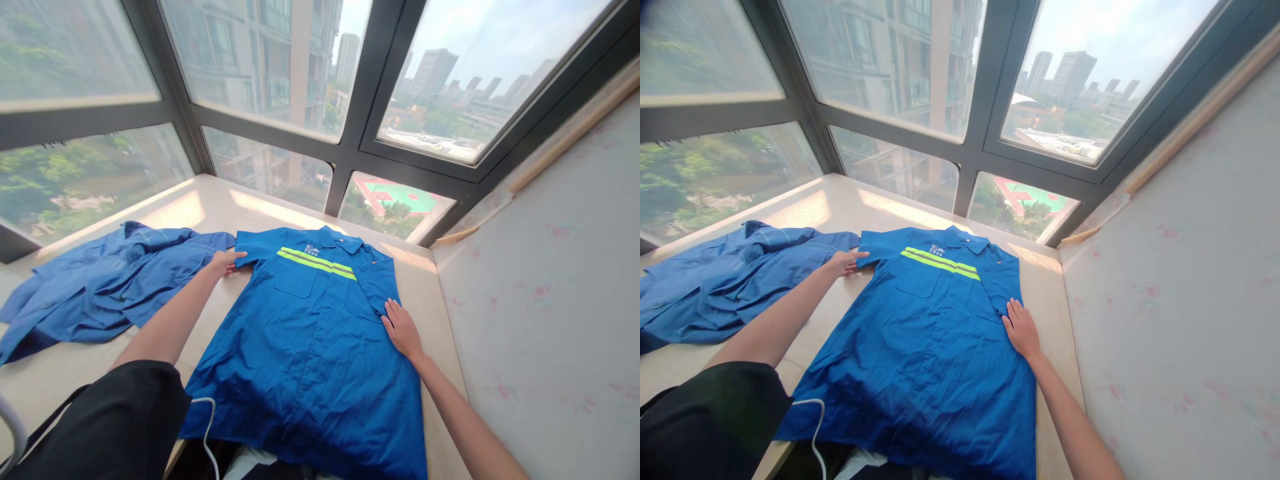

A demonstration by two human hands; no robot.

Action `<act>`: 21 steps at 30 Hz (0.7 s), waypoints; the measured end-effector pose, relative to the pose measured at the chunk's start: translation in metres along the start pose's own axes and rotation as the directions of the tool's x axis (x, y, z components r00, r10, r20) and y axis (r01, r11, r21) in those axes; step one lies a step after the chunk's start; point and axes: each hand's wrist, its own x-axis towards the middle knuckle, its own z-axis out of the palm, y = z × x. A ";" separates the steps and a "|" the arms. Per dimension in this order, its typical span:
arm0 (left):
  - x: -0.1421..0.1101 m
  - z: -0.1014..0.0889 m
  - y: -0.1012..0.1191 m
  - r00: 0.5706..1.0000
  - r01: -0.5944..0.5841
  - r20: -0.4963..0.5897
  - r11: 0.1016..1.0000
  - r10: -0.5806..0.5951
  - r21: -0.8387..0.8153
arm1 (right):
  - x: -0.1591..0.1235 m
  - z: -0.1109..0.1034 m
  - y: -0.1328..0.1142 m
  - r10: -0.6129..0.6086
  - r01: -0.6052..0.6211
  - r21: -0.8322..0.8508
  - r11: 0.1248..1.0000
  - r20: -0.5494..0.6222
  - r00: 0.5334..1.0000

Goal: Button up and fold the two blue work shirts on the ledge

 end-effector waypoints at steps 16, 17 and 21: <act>0.009 0.002 0.004 0.994 0.074 0.102 0.870 -0.028 -0.488 | -0.005 -0.004 0.019 -0.065 0.066 -0.013 0.998 0.074 0.995; 0.007 0.000 0.004 0.986 0.122 0.162 0.859 -0.046 -0.498 | -0.005 -0.004 0.018 -0.059 0.060 -0.013 0.998 0.076 0.995; -0.004 -0.013 -0.002 0.890 0.299 0.450 0.836 -0.070 -0.461 | -0.005 -0.007 0.015 -0.041 0.042 -0.015 0.999 0.069 0.997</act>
